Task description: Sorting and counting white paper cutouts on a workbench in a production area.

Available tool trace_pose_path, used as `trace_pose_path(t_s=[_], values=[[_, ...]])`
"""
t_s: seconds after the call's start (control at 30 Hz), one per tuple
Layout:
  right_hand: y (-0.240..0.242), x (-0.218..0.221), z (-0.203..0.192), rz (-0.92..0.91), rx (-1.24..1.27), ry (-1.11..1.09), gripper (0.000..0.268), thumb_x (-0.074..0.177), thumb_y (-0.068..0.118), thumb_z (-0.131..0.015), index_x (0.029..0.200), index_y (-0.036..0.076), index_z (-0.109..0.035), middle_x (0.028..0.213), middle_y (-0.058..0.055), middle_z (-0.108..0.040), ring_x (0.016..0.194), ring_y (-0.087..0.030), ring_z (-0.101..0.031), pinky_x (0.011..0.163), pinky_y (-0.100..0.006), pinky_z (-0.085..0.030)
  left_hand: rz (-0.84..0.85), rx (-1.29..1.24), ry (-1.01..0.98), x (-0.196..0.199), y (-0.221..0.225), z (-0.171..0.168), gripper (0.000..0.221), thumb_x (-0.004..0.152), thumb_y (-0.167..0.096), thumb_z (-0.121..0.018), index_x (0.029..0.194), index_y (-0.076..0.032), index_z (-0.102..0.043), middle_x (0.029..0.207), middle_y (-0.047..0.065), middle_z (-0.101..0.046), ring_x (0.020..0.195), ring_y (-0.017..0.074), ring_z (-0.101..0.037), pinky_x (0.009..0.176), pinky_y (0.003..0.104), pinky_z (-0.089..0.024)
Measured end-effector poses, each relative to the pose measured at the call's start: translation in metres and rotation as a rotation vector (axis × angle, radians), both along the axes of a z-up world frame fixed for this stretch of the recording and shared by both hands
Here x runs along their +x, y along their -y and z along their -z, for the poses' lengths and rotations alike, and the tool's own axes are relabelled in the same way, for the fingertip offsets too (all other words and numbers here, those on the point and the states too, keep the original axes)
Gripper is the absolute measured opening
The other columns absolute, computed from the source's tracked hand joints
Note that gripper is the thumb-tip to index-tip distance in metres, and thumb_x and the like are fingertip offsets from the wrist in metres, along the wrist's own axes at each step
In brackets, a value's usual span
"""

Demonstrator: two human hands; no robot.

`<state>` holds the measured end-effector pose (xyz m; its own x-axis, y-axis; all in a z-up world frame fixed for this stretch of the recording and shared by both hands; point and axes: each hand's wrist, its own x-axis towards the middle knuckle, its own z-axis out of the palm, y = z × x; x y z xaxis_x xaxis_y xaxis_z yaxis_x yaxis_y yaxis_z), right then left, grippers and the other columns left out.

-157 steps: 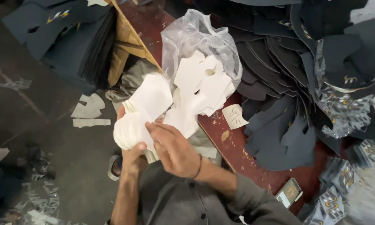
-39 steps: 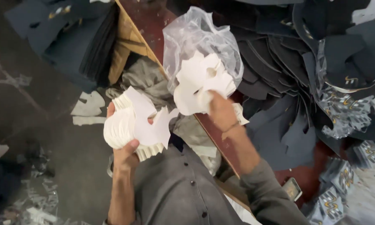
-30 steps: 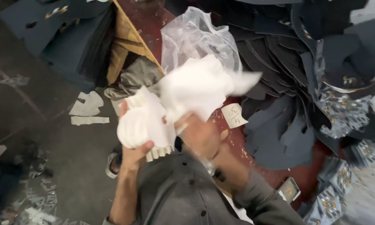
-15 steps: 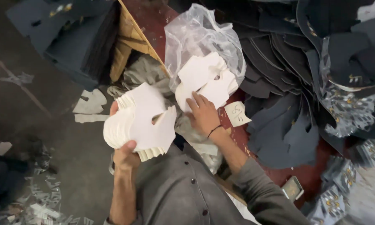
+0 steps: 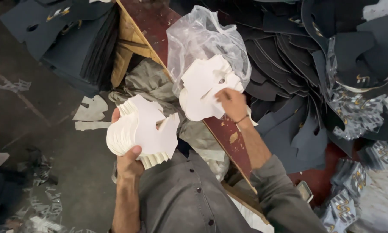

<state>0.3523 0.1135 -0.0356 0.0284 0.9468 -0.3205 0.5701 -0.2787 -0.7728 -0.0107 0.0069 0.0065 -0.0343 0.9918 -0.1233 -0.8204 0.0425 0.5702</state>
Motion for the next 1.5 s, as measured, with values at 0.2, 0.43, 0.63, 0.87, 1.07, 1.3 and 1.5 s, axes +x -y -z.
trace_pose_path(t_s=[0.2, 0.43, 0.63, 0.87, 1.07, 1.3, 1.5], values=[[0.030, -0.071, -0.058, -0.310, 0.633, 0.412, 0.025, 0.085, 0.022, -0.072, 0.103, 0.004, -0.071, 0.114, -0.017, -0.073, 0.096, -0.034, -0.072, 0.080, -0.039, -0.057, -0.018, -0.010, -0.028, 0.000, 0.001, 0.003, 0.120, 0.073, -0.016, -0.078, 0.171, -0.012, -0.010, 0.155, 0.017, -0.045, 0.140, 0.0331, -0.050, 0.117, 0.046, -0.044], [0.016, -0.027, -0.055, 0.017, 0.486, 0.247, 0.029, 0.113, 0.024, -0.046, 0.114, 0.002, -0.065, 0.091, -0.019, -0.070, 0.079, -0.035, -0.069, 0.074, -0.044, -0.053, -0.005, -0.013, -0.065, -0.002, 0.004, -0.007, 0.123, 0.074, -0.022, -0.084, 0.171, -0.011, -0.009, 0.159, 0.015, -0.041, 0.142, 0.0316, -0.050, 0.117, 0.046, -0.044], [0.061, -0.084, -0.108, -0.537, 0.895, 1.063, 0.043, 0.107, 0.033, -0.051, 0.129, -0.003, -0.056, 0.098, -0.020, -0.065, 0.085, -0.035, -0.063, 0.083, -0.049, -0.056, 0.053, 0.033, -0.061, 0.007, 0.005, 0.010, 0.128, 0.072, -0.019, -0.088, 0.171, -0.014, -0.007, 0.154, 0.017, -0.043, 0.135, 0.0318, -0.051, 0.112, 0.046, -0.047], [0.109, -0.195, -0.160, -0.673, 0.756, 0.224, 0.025, 0.102, 0.016, -0.064, 0.116, -0.001, -0.052, 0.147, -0.034, -0.051, 0.127, -0.047, -0.054, 0.107, -0.052, -0.049, 0.048, 0.062, 0.027, 0.016, 0.006, 0.013, 0.132, 0.071, -0.021, -0.091, 0.172, -0.014, -0.006, 0.160, 0.013, -0.042, 0.143, 0.0294, -0.049, 0.116, 0.045, -0.046], [0.089, -0.175, -0.142, -0.750, 0.591, 0.000, 0.038, 0.090, 0.014, -0.066, 0.122, -0.004, -0.056, 0.146, -0.032, -0.053, 0.124, -0.042, -0.055, 0.107, -0.050, -0.045, 0.062, -0.068, 0.012, 0.009, 0.006, 0.008, 0.129, 0.066, -0.021, -0.088, 0.169, -0.014, -0.010, 0.155, 0.014, -0.044, 0.137, 0.0323, -0.050, 0.112, 0.045, -0.046], [0.060, -0.088, -0.029, -0.412, 0.677, 0.626, 0.045, 0.081, 0.007, -0.065, 0.126, 0.004, -0.062, 0.134, -0.021, -0.063, 0.118, -0.041, -0.059, 0.097, -0.048, -0.047, 0.012, -0.007, 0.080, -0.007, 0.005, 0.004, 0.123, 0.071, -0.028, -0.086, 0.169, -0.006, -0.015, 0.157, 0.018, -0.045, 0.142, 0.0342, -0.050, 0.117, 0.045, -0.043], [0.047, -0.045, -0.125, -0.154, 0.961, 0.618, 0.032, 0.089, 0.005, -0.070, 0.119, 0.007, -0.059, 0.135, -0.016, -0.056, 0.125, -0.032, -0.056, 0.104, -0.047, -0.047, 0.004, 0.015, -0.039, -0.004, 0.001, 0.005, 0.124, 0.072, -0.016, -0.084, 0.170, -0.012, -0.009, 0.156, 0.015, -0.045, 0.138, 0.0310, -0.053, 0.114, 0.044, -0.046]])
